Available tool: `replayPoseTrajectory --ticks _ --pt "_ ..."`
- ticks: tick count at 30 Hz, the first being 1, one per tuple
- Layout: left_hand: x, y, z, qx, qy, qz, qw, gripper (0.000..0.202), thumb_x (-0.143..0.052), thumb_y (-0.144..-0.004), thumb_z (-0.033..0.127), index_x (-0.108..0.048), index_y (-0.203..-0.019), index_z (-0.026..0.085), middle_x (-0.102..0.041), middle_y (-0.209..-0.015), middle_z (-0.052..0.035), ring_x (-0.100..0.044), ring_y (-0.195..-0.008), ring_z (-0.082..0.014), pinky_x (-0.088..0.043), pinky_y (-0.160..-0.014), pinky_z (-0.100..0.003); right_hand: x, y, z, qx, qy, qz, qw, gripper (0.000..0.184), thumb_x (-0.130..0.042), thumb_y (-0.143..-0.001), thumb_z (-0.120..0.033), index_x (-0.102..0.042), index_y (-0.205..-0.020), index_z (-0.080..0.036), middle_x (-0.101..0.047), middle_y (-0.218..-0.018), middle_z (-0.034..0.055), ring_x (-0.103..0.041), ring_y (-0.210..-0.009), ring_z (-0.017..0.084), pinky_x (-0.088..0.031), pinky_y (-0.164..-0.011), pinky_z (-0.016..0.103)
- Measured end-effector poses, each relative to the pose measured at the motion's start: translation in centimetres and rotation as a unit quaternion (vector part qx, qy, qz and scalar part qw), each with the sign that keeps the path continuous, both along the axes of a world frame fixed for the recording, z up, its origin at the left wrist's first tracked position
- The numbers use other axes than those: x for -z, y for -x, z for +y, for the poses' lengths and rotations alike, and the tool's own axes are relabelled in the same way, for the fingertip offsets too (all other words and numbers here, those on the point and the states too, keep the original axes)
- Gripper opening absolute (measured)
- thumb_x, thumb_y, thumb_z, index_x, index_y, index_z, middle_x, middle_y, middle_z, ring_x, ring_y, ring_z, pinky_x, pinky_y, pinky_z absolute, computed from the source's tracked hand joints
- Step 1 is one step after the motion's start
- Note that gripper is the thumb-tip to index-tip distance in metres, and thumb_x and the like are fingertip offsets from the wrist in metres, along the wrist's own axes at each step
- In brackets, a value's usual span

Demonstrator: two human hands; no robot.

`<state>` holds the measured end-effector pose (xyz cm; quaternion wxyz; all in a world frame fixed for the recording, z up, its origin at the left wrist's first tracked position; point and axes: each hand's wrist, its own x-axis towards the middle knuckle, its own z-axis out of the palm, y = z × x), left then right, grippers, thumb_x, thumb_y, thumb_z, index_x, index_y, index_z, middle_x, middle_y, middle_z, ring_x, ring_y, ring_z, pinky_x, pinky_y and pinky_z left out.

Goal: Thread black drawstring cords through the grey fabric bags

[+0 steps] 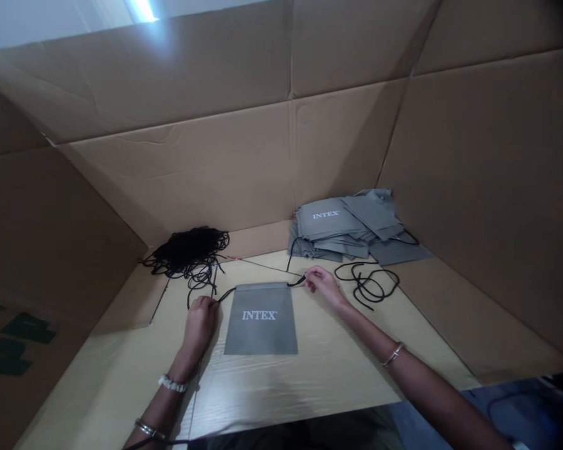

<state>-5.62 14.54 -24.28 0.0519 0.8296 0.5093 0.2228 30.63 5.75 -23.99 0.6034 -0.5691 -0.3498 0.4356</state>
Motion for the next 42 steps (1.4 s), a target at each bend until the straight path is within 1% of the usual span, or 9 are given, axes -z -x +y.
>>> replayPoseTrajectory --ticks 4,8,11,14,17,22,30,35,42 --pt "-0.1 0.8 0.3 0.005 -0.017 0.006 1.000 0.017 -0.051 -0.090 0.022 -0.064 -0.087 0.012 -0.065 -0.089 -0.0081 -0.059 -0.088 -0.0212 -0.047 -0.084 -0.038 0.1 -0.2 0.1 0.028 -0.001 0.021 0.999 0.016 -0.063 -0.071 -0.034 -0.053 -0.073 -0.021 -0.055 -0.062 0.0023 -0.049 -0.053 0.016 -0.037 -0.049 0.030" --pt "-0.5 1.8 0.4 0.006 -0.040 0.000 0.999 0.027 -0.045 -0.091 0.029 -0.065 -0.088 0.012 -0.066 -0.088 -0.0126 -0.059 -0.085 -0.0255 -0.047 -0.081 -0.040 0.4 -0.4 0.3 0.057 0.000 0.045 0.997 0.018 -0.064 -0.071 -0.036 -0.054 -0.073 -0.021 -0.055 -0.062 0.0016 -0.047 -0.051 0.015 -0.036 -0.048 0.030" --pt "-0.9 2.0 0.4 0.008 -0.057 -0.009 0.998 0.031 -0.042 -0.091 0.033 -0.066 -0.086 0.013 -0.067 -0.088 -0.0139 -0.059 -0.085 -0.0271 -0.047 -0.081 -0.041 0.5 -0.4 0.3 0.068 -0.004 0.059 0.996 0.017 -0.064 -0.071 -0.035 -0.055 -0.074 -0.021 -0.054 -0.062 0.0013 -0.048 -0.053 0.015 -0.036 -0.049 0.030" --pt "-1.3 2.1 0.4 0.007 -0.069 -0.021 0.997 0.030 -0.043 -0.091 0.034 -0.065 -0.086 0.014 -0.067 -0.089 -0.0133 -0.060 -0.085 -0.0267 -0.047 -0.081 -0.040 0.6 -0.5 0.2 0.066 -0.004 0.068 0.996 0.016 -0.065 -0.073 -0.033 -0.056 -0.074 -0.020 -0.055 -0.062 0.0010 -0.048 -0.053 0.015 -0.036 -0.050 0.030" --pt "-1.4 2.3 0.5 0.008 -0.072 -0.033 0.997 0.029 -0.043 -0.091 0.034 -0.064 -0.086 0.014 -0.067 -0.089 -0.0126 -0.061 -0.085 -0.0260 -0.048 -0.081 -0.039 0.6 -0.6 0.2 0.059 0.001 0.074 0.996 0.017 -0.065 -0.079 -0.031 -0.056 -0.077 -0.017 -0.055 -0.064 -0.0004 -0.048 -0.053 0.012 -0.036 -0.050 0.026" --pt "-1.2 2.7 0.6 0.013 -0.073 -0.048 0.996 0.031 -0.042 -0.093 0.036 -0.064 -0.086 0.015 -0.067 -0.087 -0.0116 -0.061 -0.084 -0.0259 -0.049 -0.079 -0.039 0.6 -0.7 0.1 0.055 0.010 0.079 0.995 0.019 -0.062 -0.088 -0.030 -0.056 -0.081 -0.014 -0.054 -0.067 -0.0032 -0.048 -0.054 0.008 -0.037 -0.050 0.021" --pt "-0.6 2.9 0.7 0.041 -0.074 -0.056 0.995 0.029 -0.044 -0.093 0.036 -0.064 -0.085 0.016 -0.067 -0.086 -0.0104 -0.062 -0.084 -0.0250 -0.050 -0.079 -0.038 0.4 -0.8 -0.1 0.042 0.026 0.076 0.996 0.014 -0.060 -0.090 -0.024 -0.056 -0.081 -0.014 -0.054 -0.065 -0.0036 -0.048 -0.052 0.008 -0.036 -0.049 0.021" --pt "-0.6 3.2 0.8 0.054 -0.077 -0.062 0.994 0.025 -0.046 -0.092 0.034 -0.063 -0.086 0.017 -0.067 -0.087 -0.0096 -0.062 -0.085 -0.0247 -0.050 -0.080 -0.038 0.6 -1.0 0.0 0.039 0.039 0.062 0.997 0.017 -0.059 -0.092 -0.027 -0.055 -0.083 -0.014 -0.053 -0.067 -0.0043 -0.046 -0.051 0.007 -0.037 -0.048 0.020" --pt "-0.7 3.0 0.3 0.061 -0.078 -0.073 0.992 0.022 -0.045 -0.093 0.031 -0.062 -0.090 0.017 -0.066 -0.092 -0.0106 -0.061 -0.090 -0.0250 -0.049 -0.084 -0.040 0.5 -1.5 -0.3 0.039 0.042 0.024 0.998 0.012 -0.055 -0.091 -0.026 -0.053 -0.085 -0.016 -0.053 -0.065 -0.0043 -0.048 -0.052 0.009 -0.036 -0.048 0.021"
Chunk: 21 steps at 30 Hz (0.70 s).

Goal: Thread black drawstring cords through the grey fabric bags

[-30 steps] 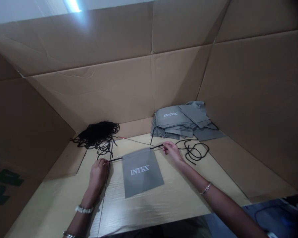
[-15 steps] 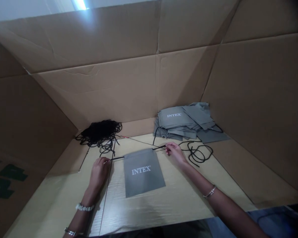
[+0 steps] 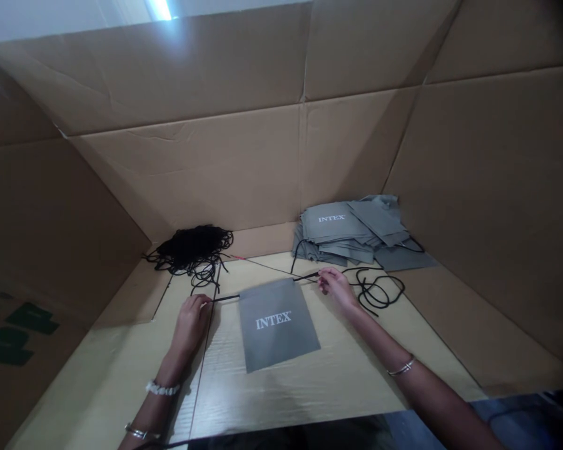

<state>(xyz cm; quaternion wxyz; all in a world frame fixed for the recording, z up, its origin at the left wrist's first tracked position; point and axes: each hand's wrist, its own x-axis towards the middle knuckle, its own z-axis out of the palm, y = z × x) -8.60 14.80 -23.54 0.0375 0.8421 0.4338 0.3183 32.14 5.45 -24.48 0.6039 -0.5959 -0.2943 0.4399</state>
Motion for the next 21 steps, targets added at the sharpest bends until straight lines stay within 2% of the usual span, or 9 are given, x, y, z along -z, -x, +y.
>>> replayPoseTrajectory --ticks 3,6,9,11,15,18,21 --pt "0.0 -0.1 0.0 0.004 0.010 0.000 1.000 0.024 -0.044 -0.093 0.033 -0.062 -0.089 0.017 -0.066 -0.092 -0.0110 -0.061 -0.091 -0.0258 -0.049 -0.085 -0.041 -0.1 0.0 -0.2 -0.018 0.011 -0.037 0.999 0.013 -0.054 -0.089 -0.028 -0.053 -0.082 -0.018 -0.054 -0.063 -0.0041 -0.047 -0.049 0.009 -0.036 -0.047 0.022" --pt "-0.2 -0.1 -0.1 0.015 0.032 0.007 0.999 0.027 -0.044 -0.093 0.035 -0.063 -0.087 0.017 -0.066 -0.089 -0.0110 -0.061 -0.087 -0.0257 -0.050 -0.082 -0.040 -0.4 -0.2 -0.4 -0.066 0.033 -0.094 0.993 0.015 -0.057 -0.087 -0.028 -0.054 -0.078 -0.016 -0.056 -0.063 -0.0037 -0.047 -0.047 0.008 -0.036 -0.045 0.021" --pt "-0.4 -0.2 -0.4 0.042 0.066 0.026 0.997 0.026 -0.046 -0.092 0.035 -0.064 -0.084 0.018 -0.066 -0.087 -0.0098 -0.062 -0.083 -0.0238 -0.051 -0.079 -0.037 -1.0 -0.5 -0.7 -0.103 0.056 -0.178 0.977 0.016 -0.060 -0.082 -0.029 -0.056 -0.075 -0.016 -0.055 -0.058 -0.0029 -0.046 -0.043 0.010 -0.034 -0.041 0.023" --pt "-0.7 -0.1 -0.8 0.052 0.087 0.035 0.994 0.025 -0.048 -0.092 0.035 -0.066 -0.088 0.018 -0.066 -0.091 -0.0101 -0.062 -0.086 -0.0234 -0.051 -0.081 -0.036 -1.6 -0.6 -1.0 -0.091 0.062 -0.249 0.962 0.017 -0.061 -0.079 -0.032 -0.059 -0.082 -0.016 -0.053 -0.056 -0.0032 -0.047 -0.043 0.013 -0.034 -0.042 0.025" --pt "-1.6 0.6 -1.4 0.035 0.112 0.037 0.992 0.029 -0.046 -0.093 0.037 -0.067 -0.097 0.017 -0.066 -0.099 -0.0120 -0.061 -0.093 -0.0246 -0.049 -0.087 -0.039 -3.3 0.8 -1.8 -0.067 0.029 -0.387 0.919 0.035 -0.053 -0.085 -0.034 -0.058 -0.111 -0.013 -0.056 -0.065 -0.0004 -0.055 -0.061 0.018 -0.043 -0.060 0.030" --pt "-2.0 0.7 -1.7 0.003 0.123 0.028 0.992 0.036 -0.038 -0.097 0.036 -0.067 -0.097 0.015 -0.067 -0.099 -0.0134 -0.061 -0.092 -0.0249 -0.050 -0.086 -0.040 -3.9 3.9 -2.5 -0.152 -0.020 -0.453 0.878 0.032 -0.050 -0.088 -0.031 -0.062 -0.114 -0.016 -0.064 -0.086 0.0060 -0.060 -0.076 0.020 -0.046 -0.074 0.032" --pt "-1.8 0.0 -1.9 -0.008 0.129 0.024 0.991 0.035 -0.041 -0.096 0.035 -0.070 -0.096 0.015 -0.067 -0.098 -0.0127 -0.062 -0.093 -0.0243 -0.050 -0.087 -0.038 -3.5 7.0 -3.1 -0.243 -0.065 -0.501 0.828 0.033 -0.059 -0.085 -0.032 -0.065 -0.116 -0.021 -0.063 -0.112 0.0092 -0.058 -0.104 0.025 -0.044 -0.091 0.035"
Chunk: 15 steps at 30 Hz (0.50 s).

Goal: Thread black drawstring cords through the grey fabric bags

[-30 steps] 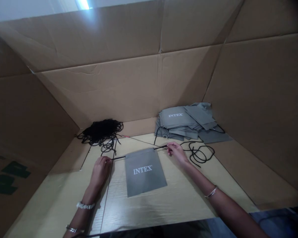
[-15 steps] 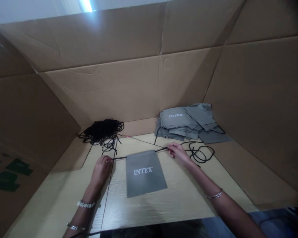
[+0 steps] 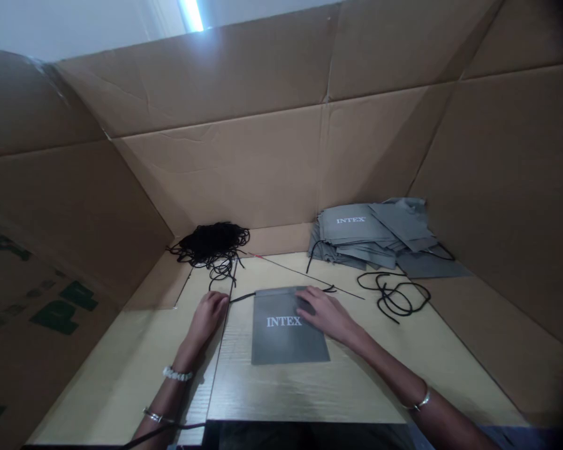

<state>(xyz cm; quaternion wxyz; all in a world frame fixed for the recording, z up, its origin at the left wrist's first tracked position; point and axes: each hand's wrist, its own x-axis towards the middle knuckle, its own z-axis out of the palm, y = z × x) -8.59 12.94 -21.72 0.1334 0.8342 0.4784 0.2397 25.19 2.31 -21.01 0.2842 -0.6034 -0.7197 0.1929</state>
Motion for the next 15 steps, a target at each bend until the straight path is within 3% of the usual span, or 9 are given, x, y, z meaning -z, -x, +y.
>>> replayPoseTrajectory --ticks 2,6,15 --pt "0.4 -0.6 0.0 0.003 0.003 -0.001 1.000 0.030 -0.046 -0.094 0.032 -0.071 -0.094 0.015 -0.067 -0.099 -0.0120 -0.062 -0.094 -0.0235 -0.050 -0.088 -0.037 0.6 1.2 -0.3 -0.038 -0.002 -0.035 0.999 0.035 -0.062 -0.085 -0.033 -0.065 -0.118 -0.023 -0.060 -0.116 0.0096 -0.053 -0.112 0.027 -0.041 -0.097 0.038" --pt "1.1 -1.1 0.2 0.006 0.005 0.000 1.000 0.021 -0.051 -0.092 0.022 -0.070 -0.088 0.014 -0.066 -0.098 -0.0090 -0.062 -0.092 -0.0206 -0.050 -0.087 -0.038 1.5 1.4 -0.4 -0.052 -0.002 -0.083 0.995 0.034 -0.060 -0.088 -0.036 -0.064 -0.119 -0.024 -0.057 -0.118 0.0104 -0.051 -0.110 0.029 -0.042 -0.096 0.042" --pt "2.0 -1.0 1.0 0.015 -0.016 0.017 1.000 0.014 -0.059 -0.091 0.022 -0.062 -0.083 0.011 -0.063 -0.087 -0.0041 -0.060 -0.086 -0.0172 -0.050 -0.082 -0.037 1.1 0.7 -0.4 -0.047 0.010 -0.104 0.993 0.035 -0.060 -0.089 -0.041 -0.064 -0.119 -0.023 -0.057 -0.121 0.0090 -0.049 -0.115 0.028 -0.042 -0.099 0.040"
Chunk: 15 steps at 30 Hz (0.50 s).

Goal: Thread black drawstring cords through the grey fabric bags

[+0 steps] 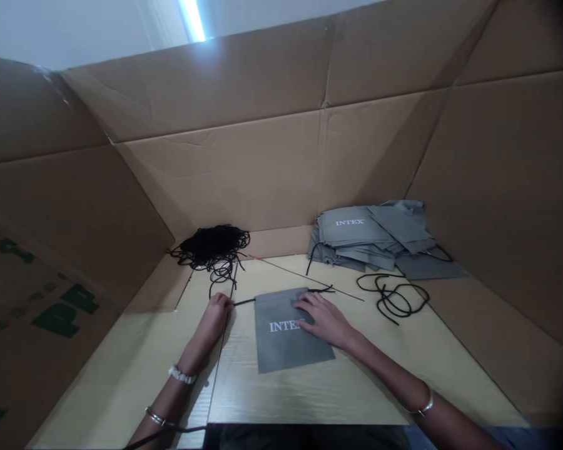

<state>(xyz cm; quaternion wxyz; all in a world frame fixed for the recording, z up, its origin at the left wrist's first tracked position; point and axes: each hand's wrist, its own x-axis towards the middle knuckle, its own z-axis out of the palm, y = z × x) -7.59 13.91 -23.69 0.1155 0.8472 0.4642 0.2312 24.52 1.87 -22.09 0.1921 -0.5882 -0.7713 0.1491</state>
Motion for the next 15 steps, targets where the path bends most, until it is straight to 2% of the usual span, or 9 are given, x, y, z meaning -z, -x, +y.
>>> replayPoseTrajectory --ticks 3,6,9,12,15 --pt "-0.5 -0.3 -0.3 0.011 -0.017 0.002 1.000 0.013 -0.056 -0.092 0.022 -0.061 -0.086 0.012 -0.062 -0.085 -0.0035 -0.061 -0.083 -0.0167 -0.051 -0.078 -0.035 -0.3 -0.3 -0.3 0.008 0.009 0.013 1.000 0.034 -0.063 -0.087 -0.038 -0.065 -0.117 -0.022 -0.058 -0.120 0.0104 -0.050 -0.115 0.030 -0.043 -0.096 0.042" --pt "-2.8 -0.9 -0.5 0.036 -0.037 -0.001 0.999 0.014 -0.049 -0.095 0.019 -0.060 -0.092 0.012 -0.063 -0.085 -0.0048 -0.061 -0.080 -0.0172 -0.051 -0.074 -0.034 -1.4 -0.5 0.1 0.007 0.021 0.039 0.999 0.028 -0.067 -0.082 -0.029 -0.069 -0.108 -0.019 -0.061 -0.115 0.0125 -0.055 -0.109 0.031 -0.045 -0.091 0.044" --pt "-6.8 -2.4 -0.4 0.092 -0.059 0.002 0.994 0.021 -0.044 -0.097 0.022 -0.062 -0.091 0.014 -0.064 -0.089 -0.0090 -0.061 -0.084 -0.0198 -0.050 -0.077 -0.034 -4.1 0.3 1.9 -0.015 0.015 0.094 0.995 0.022 -0.062 -0.084 -0.023 -0.070 -0.103 -0.017 -0.066 -0.108 0.0120 -0.060 -0.102 0.028 -0.046 -0.091 0.042" --pt "-11.3 -4.3 -0.6 0.156 -0.080 0.009 0.985 0.024 -0.043 -0.099 0.027 -0.065 -0.094 0.016 -0.065 -0.092 -0.0090 -0.059 -0.087 -0.0201 -0.048 -0.079 -0.033 -7.6 2.3 4.6 -0.039 -0.020 0.178 0.983 0.030 -0.055 -0.087 -0.018 -0.066 -0.115 -0.018 -0.064 -0.120 0.0110 -0.054 -0.116 0.025 -0.038 -0.103 0.040" --pt "-15.4 -6.0 -1.1 0.193 -0.101 0.009 0.976 0.024 -0.042 -0.100 0.026 -0.065 -0.103 0.018 -0.064 -0.097 -0.0083 -0.058 -0.089 -0.0185 -0.047 -0.079 -0.031 -10.5 4.8 6.6 -0.079 -0.027 0.271 0.959 0.035 -0.051 -0.089 -0.017 -0.062 -0.122 -0.020 -0.063 -0.127 0.0063 -0.056 -0.118 0.019 -0.041 -0.100 0.032"
